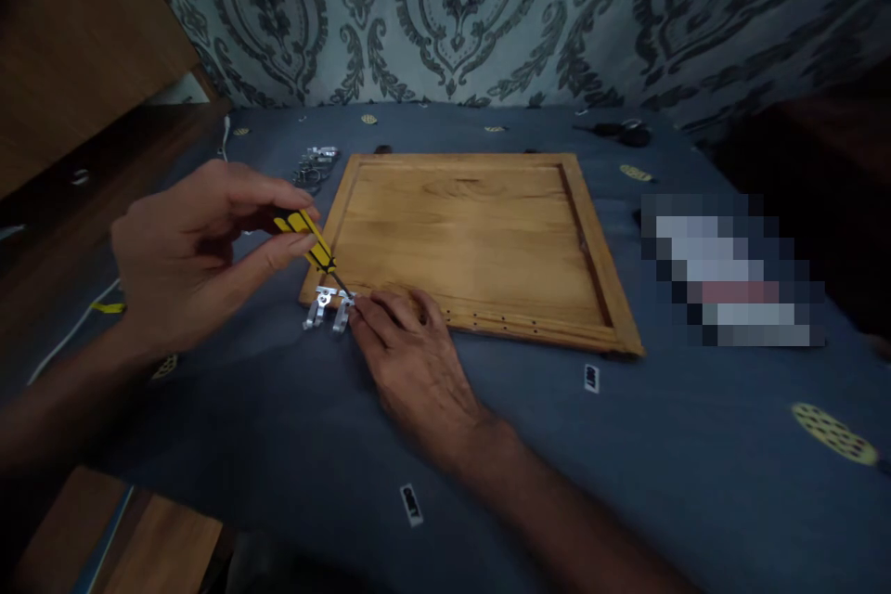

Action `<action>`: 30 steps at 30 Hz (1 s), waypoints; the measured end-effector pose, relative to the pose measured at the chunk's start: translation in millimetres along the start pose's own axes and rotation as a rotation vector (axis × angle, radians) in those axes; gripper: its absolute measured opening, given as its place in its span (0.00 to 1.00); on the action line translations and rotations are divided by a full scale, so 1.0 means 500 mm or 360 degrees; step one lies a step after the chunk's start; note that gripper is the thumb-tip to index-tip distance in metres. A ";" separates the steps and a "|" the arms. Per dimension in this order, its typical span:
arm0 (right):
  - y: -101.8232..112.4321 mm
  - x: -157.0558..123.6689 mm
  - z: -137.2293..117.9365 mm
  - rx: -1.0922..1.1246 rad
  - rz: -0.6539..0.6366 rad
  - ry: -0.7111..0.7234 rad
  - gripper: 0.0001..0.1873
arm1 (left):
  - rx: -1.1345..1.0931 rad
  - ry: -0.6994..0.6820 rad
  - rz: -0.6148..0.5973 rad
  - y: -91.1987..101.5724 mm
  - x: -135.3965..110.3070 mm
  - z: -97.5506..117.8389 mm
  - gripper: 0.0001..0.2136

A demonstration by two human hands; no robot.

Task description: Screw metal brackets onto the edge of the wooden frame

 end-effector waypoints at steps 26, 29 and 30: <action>0.000 0.001 -0.001 -0.0002 0.0023 0.0005 0.25 | -0.0131 -0.0037 -0.0086 0.001 0.001 -0.006 0.10; 0.001 0.000 -0.002 0.0007 0.0008 0.0008 0.26 | -0.0099 -0.0021 -0.0006 -0.007 -0.002 -0.002 0.06; 0.001 0.000 -0.002 0.0012 -0.0002 0.0005 0.26 | -0.0066 -0.0018 0.0027 -0.008 -0.002 -0.001 0.05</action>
Point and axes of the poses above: each hand's wrist, its own x-axis towards the middle knuckle, its own y-axis out of the back of the hand, z = x × y, the point moved 1 cm from there along x, towards the middle knuckle, and after that the axes turned 9 degrees about -z, right-handed, at the moved point
